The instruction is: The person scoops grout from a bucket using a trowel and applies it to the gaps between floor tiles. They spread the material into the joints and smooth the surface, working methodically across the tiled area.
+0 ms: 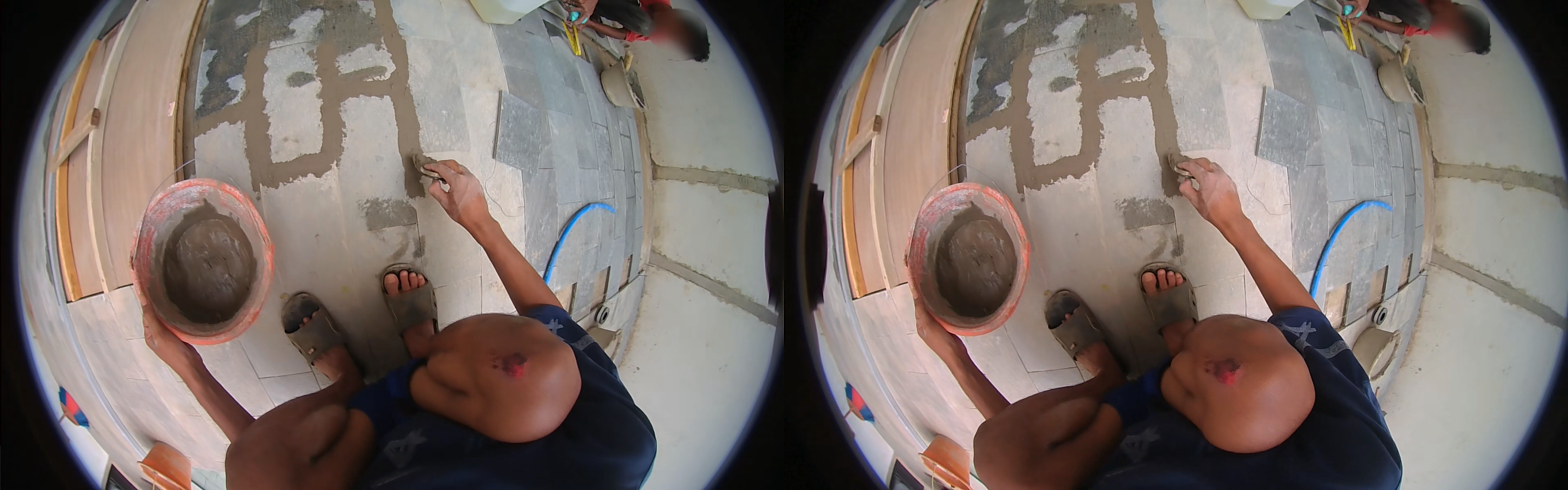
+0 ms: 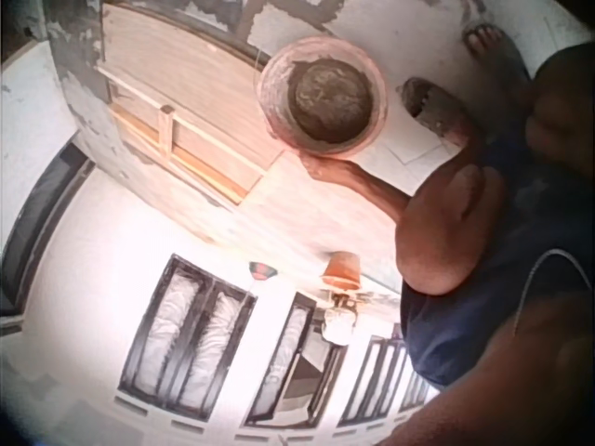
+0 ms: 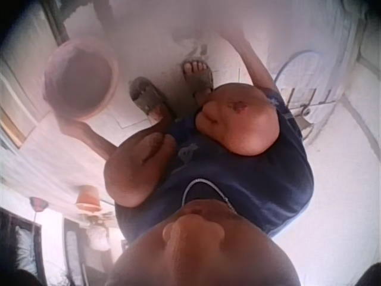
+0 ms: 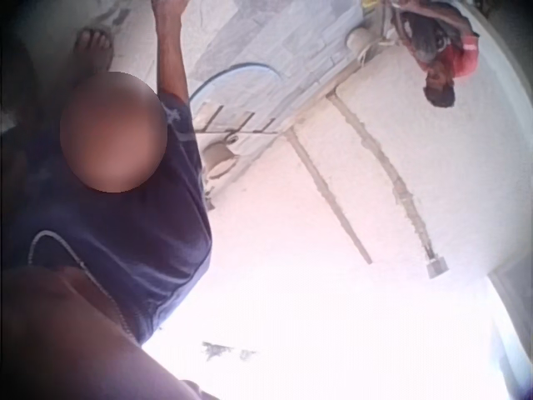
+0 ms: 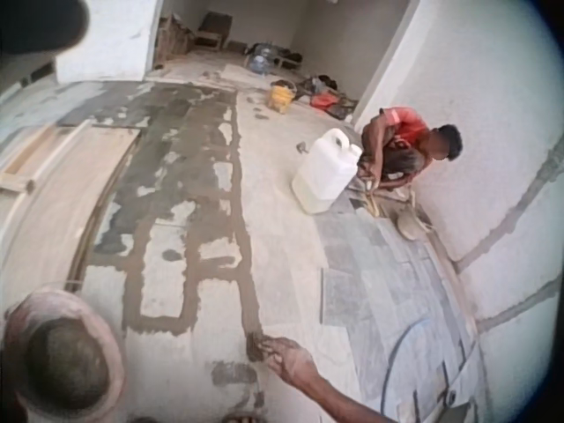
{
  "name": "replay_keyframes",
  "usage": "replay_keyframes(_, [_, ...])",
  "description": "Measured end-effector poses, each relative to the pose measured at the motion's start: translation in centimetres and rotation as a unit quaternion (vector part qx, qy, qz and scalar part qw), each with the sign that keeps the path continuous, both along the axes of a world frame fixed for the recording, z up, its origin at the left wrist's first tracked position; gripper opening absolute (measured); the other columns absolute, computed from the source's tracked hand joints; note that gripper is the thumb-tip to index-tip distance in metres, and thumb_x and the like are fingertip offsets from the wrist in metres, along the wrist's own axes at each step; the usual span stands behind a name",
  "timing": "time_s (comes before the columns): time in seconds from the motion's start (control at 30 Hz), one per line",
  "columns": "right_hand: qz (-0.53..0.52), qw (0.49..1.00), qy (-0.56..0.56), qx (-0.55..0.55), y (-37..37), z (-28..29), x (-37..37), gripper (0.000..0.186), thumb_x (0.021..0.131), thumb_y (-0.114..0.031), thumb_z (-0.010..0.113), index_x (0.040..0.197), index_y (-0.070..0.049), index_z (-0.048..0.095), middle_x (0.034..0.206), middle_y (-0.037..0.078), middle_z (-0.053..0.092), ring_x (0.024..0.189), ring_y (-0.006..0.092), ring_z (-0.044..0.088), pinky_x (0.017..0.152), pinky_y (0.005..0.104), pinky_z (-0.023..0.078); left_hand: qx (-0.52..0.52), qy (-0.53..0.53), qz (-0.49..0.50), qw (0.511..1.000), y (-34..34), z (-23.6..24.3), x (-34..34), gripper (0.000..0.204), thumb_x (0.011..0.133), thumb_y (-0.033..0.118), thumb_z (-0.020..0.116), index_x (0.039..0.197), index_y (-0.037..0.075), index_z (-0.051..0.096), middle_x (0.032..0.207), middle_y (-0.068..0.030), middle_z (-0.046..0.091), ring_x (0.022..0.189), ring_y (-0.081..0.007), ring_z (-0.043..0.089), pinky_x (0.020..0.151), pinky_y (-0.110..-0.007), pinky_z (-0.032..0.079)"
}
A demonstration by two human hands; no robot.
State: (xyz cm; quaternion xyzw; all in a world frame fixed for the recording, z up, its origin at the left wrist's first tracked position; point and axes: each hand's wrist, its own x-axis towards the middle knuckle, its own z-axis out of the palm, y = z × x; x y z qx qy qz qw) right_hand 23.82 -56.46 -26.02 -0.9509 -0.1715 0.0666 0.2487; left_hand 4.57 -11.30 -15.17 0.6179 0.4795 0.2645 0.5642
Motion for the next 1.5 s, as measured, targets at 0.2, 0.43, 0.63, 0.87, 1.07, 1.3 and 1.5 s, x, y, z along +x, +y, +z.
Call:
replay_keyframes(0.2, [0.135,0.987,0.010,-0.092,0.1,-1.6,1.4,0.030,0.081,-0.022,0.068,0.108,-0.010,0.066,0.105,0.008,0.065,0.098,0.0307,0.062,0.083,0.0400,0.052,0.001,0.002,-0.012,1.000,0.5,-0.7,-0.5,0.047,0.097,0.034,0.055,0.121,-0.006,0.061,0.117,-0.0123,0.064,0.106,-0.0216,0.060,0.094,-0.032,0.046])
replay_keyframes(0.43, [0.181,0.970,0.135,-0.089,-1.7,0.0,-0.7,0.027,0.081,-0.022,0.068,0.105,-0.009,0.068,0.105,0.009,0.066,0.094,0.0327,0.064,0.081,0.0405,0.053,-0.003,0.001,0.001,1.000,0.3,-1.4,-1.3,0.046,0.099,0.032,0.050,0.123,-0.005,0.060,0.119,-0.0127,0.063,0.108,-0.0226,0.059,0.096,-0.034,0.045])
replay_keyframes(0.63, [0.067,0.982,0.174,0.023,-2.3,1.5,-2.7,0.026,0.082,-0.018,0.065,0.105,-0.005,0.067,0.098,0.018,0.066,0.089,0.0364,0.064,0.077,0.0412,0.052,0.012,0.028,0.002,1.000,-0.8,-0.6,-1.1,0.047,0.099,0.033,0.051,0.123,-0.006,0.060,0.119,-0.0125,0.063,0.109,-0.0220,0.058,0.097,-0.033,0.043])
replay_keyframes(0.87, [-0.040,0.993,0.094,0.053,-0.1,0.5,-3.3,0.026,0.083,-0.016,0.063,0.103,0.000,0.065,0.092,0.024,0.065,0.082,0.0419,0.063,0.073,0.0438,0.051,0.012,0.017,0.004,1.000,0.0,-1.3,-1.7,0.050,0.098,0.036,0.054,0.124,-0.006,0.059,0.120,-0.0123,0.062,0.109,-0.0210,0.057,0.097,-0.032,0.042])
replay_keyframes(1.07, [0.011,0.985,0.149,0.086,2.0,-1.5,-5.6,0.021,0.083,-0.016,0.061,0.098,-0.001,0.063,0.089,0.025,0.064,0.080,0.0410,0.063,0.070,0.0446,0.050,0.009,0.014,-0.016,1.000,0.8,-1.4,-1.6,0.053,0.098,0.037,0.052,0.128,-0.007,0.056,0.124,-0.0126,0.061,0.112,-0.0219,0.056,0.099,-0.032,0.042])
replay_keyframes(1.3, [0.014,0.978,0.146,0.147,0.3,0.8,-5.9,0.020,0.083,-0.019,0.061,0.086,0.000,0.056,0.078,0.022,0.060,0.075,0.0416,0.059,0.067,0.0457,0.046,0.043,0.038,-0.040,0.998,-0.2,-2.3,-2.3,0.052,0.102,0.036,0.038,0.135,-0.001,0.052,0.131,-0.0125,0.057,0.118,-0.0241,0.054,0.103,-0.035,0.040])
replay_keyframes(1.5, [0.023,0.998,0.024,0.044,0.6,-0.1,-2.2,0.032,0.083,-0.017,0.063,0.112,-0.005,0.063,0.111,0.015,0.063,0.098,0.0355,0.061,0.084,0.0428,0.051,0.080,0.078,-0.038,0.993,2.9,-4.7,-5.3,0.053,0.101,0.037,0.040,0.134,-0.003,0.052,0.131,-0.0128,0.057,0.118,-0.0241,0.054,0.102,-0.035,0.040])
